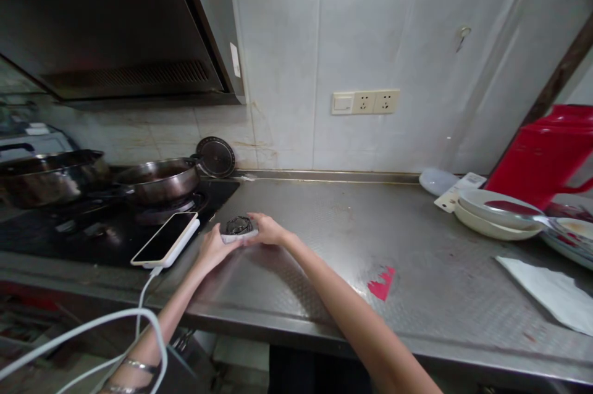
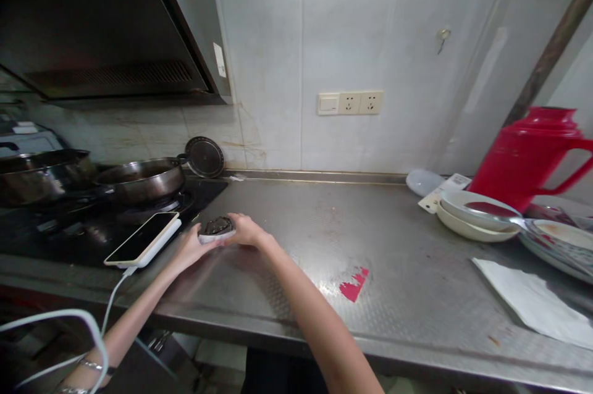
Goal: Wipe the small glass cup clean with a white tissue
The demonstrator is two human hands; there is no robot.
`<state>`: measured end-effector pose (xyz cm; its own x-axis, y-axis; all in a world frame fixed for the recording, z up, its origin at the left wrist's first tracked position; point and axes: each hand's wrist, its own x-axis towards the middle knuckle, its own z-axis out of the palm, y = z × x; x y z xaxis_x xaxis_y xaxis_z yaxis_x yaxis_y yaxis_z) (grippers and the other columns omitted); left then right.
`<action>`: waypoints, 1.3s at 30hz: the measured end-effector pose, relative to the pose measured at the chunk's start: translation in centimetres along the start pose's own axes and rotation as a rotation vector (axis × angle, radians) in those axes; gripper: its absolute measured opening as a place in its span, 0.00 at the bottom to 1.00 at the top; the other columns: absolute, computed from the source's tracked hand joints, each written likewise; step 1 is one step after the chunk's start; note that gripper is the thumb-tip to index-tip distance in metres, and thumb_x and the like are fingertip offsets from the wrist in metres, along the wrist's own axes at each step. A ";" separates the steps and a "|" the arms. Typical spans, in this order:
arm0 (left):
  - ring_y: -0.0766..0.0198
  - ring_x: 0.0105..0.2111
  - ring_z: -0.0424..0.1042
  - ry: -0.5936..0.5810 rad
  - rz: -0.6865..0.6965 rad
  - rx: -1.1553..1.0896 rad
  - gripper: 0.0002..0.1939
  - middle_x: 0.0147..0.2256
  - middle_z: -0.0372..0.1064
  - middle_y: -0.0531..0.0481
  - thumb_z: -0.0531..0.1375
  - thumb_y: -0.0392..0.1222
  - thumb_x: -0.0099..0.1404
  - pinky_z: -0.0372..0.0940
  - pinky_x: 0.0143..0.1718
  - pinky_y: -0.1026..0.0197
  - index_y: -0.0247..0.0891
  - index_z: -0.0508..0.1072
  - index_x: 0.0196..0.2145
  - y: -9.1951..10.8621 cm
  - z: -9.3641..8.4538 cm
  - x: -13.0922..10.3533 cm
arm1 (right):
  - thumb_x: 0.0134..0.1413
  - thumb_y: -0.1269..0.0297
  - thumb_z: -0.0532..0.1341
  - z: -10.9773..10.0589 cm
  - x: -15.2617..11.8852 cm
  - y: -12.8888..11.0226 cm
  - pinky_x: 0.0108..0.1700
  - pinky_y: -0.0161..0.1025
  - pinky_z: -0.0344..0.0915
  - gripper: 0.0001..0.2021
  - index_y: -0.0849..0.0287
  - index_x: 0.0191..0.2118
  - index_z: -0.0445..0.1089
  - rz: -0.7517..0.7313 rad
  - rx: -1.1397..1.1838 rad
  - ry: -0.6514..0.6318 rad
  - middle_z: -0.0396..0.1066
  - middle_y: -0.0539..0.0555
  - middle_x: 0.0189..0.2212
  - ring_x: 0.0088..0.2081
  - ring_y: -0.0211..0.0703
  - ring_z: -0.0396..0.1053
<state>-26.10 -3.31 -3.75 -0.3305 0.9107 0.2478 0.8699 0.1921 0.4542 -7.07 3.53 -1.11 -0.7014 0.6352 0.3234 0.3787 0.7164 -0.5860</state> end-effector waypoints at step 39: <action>0.51 0.51 0.68 -0.252 0.306 -0.504 0.32 0.49 0.71 0.46 0.67 0.47 0.46 0.59 0.55 0.55 0.34 0.72 0.49 7.2 -1.6 0.4 | 0.30 0.55 0.72 -7.6 -4.3 2.5 0.48 0.39 0.64 0.38 0.59 0.53 0.67 -0.070 0.059 0.032 0.74 0.58 0.45 0.46 0.49 0.71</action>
<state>-20.55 -2.17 0.99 0.0549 0.9670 0.2489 0.6121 -0.2295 0.7567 1.48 4.84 1.71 -0.7047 0.5941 0.3880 0.2925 0.7414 -0.6039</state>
